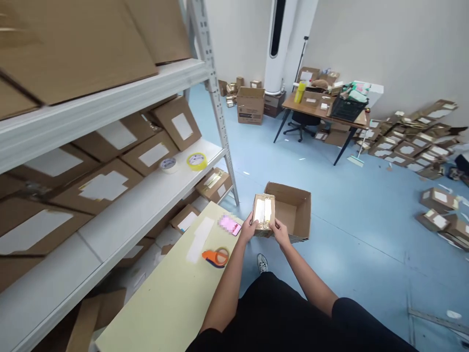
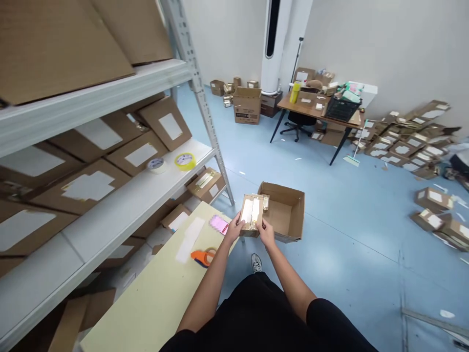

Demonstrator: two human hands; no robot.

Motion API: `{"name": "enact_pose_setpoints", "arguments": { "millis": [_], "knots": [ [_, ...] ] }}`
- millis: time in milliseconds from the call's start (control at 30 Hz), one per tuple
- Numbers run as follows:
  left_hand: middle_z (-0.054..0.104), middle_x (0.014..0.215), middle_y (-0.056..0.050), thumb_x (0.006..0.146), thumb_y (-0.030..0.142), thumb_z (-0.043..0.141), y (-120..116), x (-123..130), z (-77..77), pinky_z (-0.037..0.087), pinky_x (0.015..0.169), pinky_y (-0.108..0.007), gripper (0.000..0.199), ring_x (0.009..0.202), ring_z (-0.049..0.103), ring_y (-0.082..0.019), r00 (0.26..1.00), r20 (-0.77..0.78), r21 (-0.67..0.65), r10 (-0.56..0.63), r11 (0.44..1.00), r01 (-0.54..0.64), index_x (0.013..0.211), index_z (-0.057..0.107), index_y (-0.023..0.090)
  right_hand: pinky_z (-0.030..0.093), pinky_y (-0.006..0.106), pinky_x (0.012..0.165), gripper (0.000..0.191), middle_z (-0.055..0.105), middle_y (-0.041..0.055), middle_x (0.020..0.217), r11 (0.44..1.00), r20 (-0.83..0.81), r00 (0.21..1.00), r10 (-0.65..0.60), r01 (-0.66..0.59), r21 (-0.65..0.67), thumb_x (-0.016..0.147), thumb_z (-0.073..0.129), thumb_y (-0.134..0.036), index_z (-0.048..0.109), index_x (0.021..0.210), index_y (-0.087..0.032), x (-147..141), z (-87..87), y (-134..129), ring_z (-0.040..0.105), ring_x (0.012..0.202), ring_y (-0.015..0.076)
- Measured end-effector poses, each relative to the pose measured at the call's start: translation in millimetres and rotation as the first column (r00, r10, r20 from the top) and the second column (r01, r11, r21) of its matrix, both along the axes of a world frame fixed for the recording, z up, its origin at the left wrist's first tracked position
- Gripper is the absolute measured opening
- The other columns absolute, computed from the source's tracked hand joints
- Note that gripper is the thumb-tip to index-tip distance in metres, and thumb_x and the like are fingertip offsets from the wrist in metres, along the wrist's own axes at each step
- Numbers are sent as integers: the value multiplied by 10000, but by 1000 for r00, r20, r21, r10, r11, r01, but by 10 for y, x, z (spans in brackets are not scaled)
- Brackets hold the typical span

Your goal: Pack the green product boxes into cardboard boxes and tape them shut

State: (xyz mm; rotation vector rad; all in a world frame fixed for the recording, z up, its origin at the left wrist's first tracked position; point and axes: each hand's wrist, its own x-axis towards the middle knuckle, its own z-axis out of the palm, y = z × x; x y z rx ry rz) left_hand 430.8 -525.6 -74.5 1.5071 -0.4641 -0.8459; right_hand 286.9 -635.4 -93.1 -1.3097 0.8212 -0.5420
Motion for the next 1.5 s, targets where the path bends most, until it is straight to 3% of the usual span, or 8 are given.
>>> {"name": "enact_pose_setpoints", "arguments": {
  "millis": [133,267,467,667,900,1167,1367,1500],
  "knots": [
    [414,1650,-115,867,350,703,-665,53,-19,320,1268,-407,767,1529,393,-283,998,11,85,-66,994,65,1572,460,171,529,461,1088,695,721,93,1345,992,-94,993,-75,64,-110,845,641,-611,654,1382,-170,-55,39,-574,665,1257,336],
    [252,1724,-109,888,425,725,-944,289,88,153,1315,-387,772,1610,174,-269,988,152,224,-7,974,-27,1571,448,195,472,426,1140,617,672,138,1413,983,-399,904,-152,95,-159,864,606,-526,675,1354,-157,1,68,-1026,609,1338,330],
    [381,1676,-81,930,553,668,-775,598,340,296,1265,-444,666,1566,313,-277,971,212,72,113,989,-131,1518,504,288,522,414,1039,516,760,149,1230,967,-380,892,-244,195,-162,840,562,-487,740,1196,-158,93,126,-1297,682,1197,323],
    [446,1634,-97,925,511,680,-450,629,385,366,1218,-486,609,1525,386,-302,963,161,10,218,975,-222,1478,552,290,557,437,986,487,761,137,1216,984,-187,977,-104,73,-165,838,608,-517,725,1177,-187,564,419,-1096,702,1138,315],
    [545,1552,-126,937,511,657,306,660,485,405,1193,-455,542,1468,473,-290,929,180,-56,323,946,-318,1406,624,241,556,454,990,495,740,165,1266,945,-40,981,188,-191,-264,896,621,-509,674,1269,-190,1098,692,-271,685,1195,302],
    [539,1562,-110,973,501,609,1839,647,709,409,1191,-448,513,1472,472,-283,823,219,-112,524,851,-513,1426,602,261,578,437,944,475,688,141,1361,806,-32,883,468,-442,-393,921,602,-471,673,1320,-223,1476,997,1153,659,1213,293],
    [581,1517,-112,974,499,607,3092,474,695,485,1109,-434,489,1404,541,-288,718,253,-107,649,756,-646,1407,619,273,560,468,994,456,642,129,1427,678,-33,777,629,-569,-466,961,570,-476,666,1346,-253,1547,957,2386,628,1262,295],
    [571,1527,-111,984,492,591,3741,312,561,476,1122,-432,484,1426,522,-286,676,241,-81,696,709,-701,1414,610,271,535,497,1042,459,635,134,1442,670,-75,775,628,-587,-455,962,557,-466,667,1346,-240,1536,831,2963,605,1304,308]
  ]
}}
